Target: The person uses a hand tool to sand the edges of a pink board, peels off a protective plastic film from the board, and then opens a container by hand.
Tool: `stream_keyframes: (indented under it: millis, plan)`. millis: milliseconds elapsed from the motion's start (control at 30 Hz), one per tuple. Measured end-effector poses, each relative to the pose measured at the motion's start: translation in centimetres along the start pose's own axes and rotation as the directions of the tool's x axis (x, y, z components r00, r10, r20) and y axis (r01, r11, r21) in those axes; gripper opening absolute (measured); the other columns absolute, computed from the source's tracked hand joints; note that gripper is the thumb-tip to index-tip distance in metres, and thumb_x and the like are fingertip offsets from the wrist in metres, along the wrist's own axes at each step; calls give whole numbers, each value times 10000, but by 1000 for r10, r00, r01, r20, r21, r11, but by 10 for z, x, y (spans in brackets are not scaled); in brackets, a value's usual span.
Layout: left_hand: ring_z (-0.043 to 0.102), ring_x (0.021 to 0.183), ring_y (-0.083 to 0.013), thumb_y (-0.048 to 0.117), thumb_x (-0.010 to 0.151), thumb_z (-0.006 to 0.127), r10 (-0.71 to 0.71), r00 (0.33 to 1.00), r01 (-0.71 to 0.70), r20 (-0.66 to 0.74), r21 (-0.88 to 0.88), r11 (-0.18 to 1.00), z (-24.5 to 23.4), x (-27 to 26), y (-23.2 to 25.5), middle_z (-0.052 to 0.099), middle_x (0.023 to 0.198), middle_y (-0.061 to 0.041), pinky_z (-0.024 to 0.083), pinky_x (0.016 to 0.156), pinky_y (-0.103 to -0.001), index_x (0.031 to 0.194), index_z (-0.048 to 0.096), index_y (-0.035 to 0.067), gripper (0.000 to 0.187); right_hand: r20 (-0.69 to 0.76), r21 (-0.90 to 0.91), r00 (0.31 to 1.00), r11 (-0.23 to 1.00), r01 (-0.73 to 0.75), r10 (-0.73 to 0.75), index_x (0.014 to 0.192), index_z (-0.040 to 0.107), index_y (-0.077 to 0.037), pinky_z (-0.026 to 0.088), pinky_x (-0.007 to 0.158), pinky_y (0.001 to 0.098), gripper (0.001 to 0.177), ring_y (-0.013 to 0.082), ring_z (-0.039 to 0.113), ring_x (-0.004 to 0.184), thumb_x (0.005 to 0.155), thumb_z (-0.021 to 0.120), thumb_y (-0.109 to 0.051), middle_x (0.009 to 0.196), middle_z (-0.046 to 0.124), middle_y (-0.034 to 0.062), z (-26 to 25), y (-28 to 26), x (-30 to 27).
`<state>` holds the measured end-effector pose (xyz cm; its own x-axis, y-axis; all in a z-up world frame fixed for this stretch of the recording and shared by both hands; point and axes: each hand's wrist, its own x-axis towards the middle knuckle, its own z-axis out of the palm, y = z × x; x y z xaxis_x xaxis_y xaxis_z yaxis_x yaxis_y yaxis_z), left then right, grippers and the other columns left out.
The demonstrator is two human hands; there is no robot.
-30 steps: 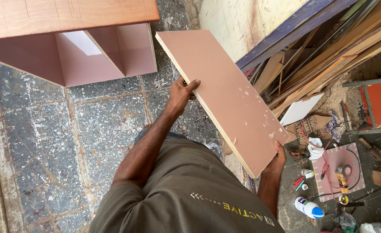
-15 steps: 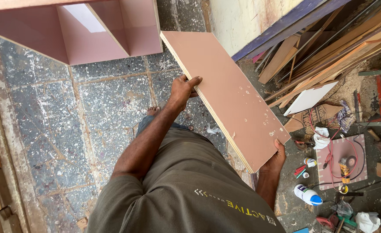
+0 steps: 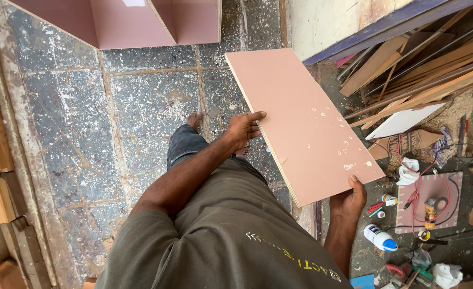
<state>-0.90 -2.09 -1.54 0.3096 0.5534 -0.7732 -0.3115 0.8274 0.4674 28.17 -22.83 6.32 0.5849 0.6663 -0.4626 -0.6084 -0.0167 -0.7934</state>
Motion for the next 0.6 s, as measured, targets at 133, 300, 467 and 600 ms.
stream_keyframes:
  millis: [133, 300, 467, 600]
  plan:
    - [590, 589, -98, 183, 847, 831, -90, 996, 90, 20, -18, 996, -26, 12, 0, 640, 797, -79, 553, 518, -189, 992, 628, -54, 345, -23, -61, 997, 996, 70, -71, 1299, 620, 2, 525, 1064, 377, 409, 213, 666, 1174, 900, 649, -85, 1219, 687, 72, 30, 11, -21]
    - [552, 514, -93, 197, 848, 823, -152, 970, 152, 190, 14, 988, -72, 24, 26, 638, 804, -128, 510, 434, -190, 1013, 656, -112, 388, -133, -73, 985, 992, 99, -108, 1306, 612, 6, 556, 1010, 375, 406, 219, 679, 1134, 914, 652, -90, 1201, 684, 79, 88, 49, -64]
    - [633, 692, -149, 245, 888, 780, -223, 915, 205, 337, 91, 975, -131, 19, 76, 667, 961, -166, 579, 581, -259, 1179, 609, -94, 478, -233, -123, 961, 985, 120, -147, 1309, 586, -3, 586, 921, 411, 426, 234, 694, 1092, 900, 654, -101, 1194, 673, 90, 172, 127, -92]
    - [717, 972, -265, 234, 842, 702, -257, 886, 253, 387, 63, 965, -176, 16, 118, 668, 1116, -190, 658, 791, -413, 1258, 506, -10, 521, -367, -41, 930, 999, 18, -32, 1216, 608, -57, 594, 773, 429, 350, 241, 696, 993, 876, 656, -123, 1126, 682, 101, 233, 212, -96]
